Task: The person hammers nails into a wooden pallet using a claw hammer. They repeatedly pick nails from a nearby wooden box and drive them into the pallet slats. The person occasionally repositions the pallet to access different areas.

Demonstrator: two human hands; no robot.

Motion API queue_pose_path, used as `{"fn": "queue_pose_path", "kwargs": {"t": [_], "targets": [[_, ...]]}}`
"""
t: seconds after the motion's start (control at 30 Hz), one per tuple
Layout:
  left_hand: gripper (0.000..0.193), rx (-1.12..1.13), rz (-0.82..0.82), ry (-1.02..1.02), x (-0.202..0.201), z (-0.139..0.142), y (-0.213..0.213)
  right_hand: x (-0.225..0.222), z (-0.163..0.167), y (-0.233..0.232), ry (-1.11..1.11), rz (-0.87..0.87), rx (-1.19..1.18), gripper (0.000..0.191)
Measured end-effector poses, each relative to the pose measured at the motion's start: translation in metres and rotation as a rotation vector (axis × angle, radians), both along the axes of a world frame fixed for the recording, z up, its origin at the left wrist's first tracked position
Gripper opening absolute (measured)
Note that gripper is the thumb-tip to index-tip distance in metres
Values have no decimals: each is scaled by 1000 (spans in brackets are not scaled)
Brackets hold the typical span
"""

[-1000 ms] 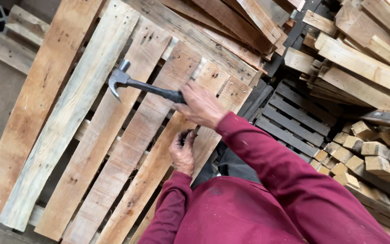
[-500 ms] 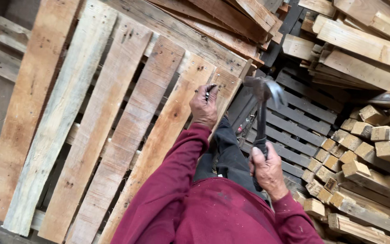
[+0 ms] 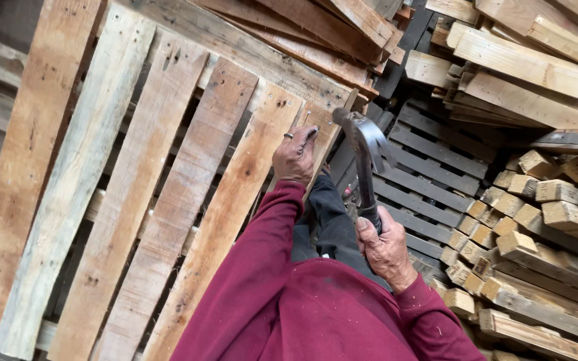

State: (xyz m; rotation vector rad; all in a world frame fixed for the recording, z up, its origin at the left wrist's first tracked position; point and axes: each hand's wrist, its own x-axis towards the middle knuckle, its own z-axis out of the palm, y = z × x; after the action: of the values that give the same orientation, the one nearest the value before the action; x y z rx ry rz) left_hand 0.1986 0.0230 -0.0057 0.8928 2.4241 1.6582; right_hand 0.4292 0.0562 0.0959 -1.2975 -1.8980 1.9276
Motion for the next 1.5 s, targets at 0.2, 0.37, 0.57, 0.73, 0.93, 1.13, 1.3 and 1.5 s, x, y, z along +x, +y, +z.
{"fn": "queue_pose_path", "kwargs": {"t": [0.2, 0.37, 0.57, 0.73, 0.93, 1.13, 1.3, 1.5], "targets": [[14, 17, 1, -38, -1, -4, -1, -22, 6, 11, -205, 159, 209, 40], [29, 63, 45, -67, -7, -8, -2, -33, 66, 9, 131, 15, 89, 38], [21, 121, 240, -432, -12, -21, -25, -49, 100, 17, 898, 1, 411, 41], [18, -133, 187, 2, -21, -31, -52, -60, 40, 6, -156, 96, 145, 33], [28, -188, 159, -223, -23, -24, -54, -58, 97, 43, 617, -34, 182, 33], [25, -73, 185, -205, -17, -25, -52, -63, 125, 59, 990, 108, 586, 60], [22, 6, 182, -213, -26, -26, -53, -65, 42, -3, -366, -32, 11, 33], [17, 63, 222, -126, -26, -24, -52, -28, 111, 83, 777, 215, 356, 39]]}}
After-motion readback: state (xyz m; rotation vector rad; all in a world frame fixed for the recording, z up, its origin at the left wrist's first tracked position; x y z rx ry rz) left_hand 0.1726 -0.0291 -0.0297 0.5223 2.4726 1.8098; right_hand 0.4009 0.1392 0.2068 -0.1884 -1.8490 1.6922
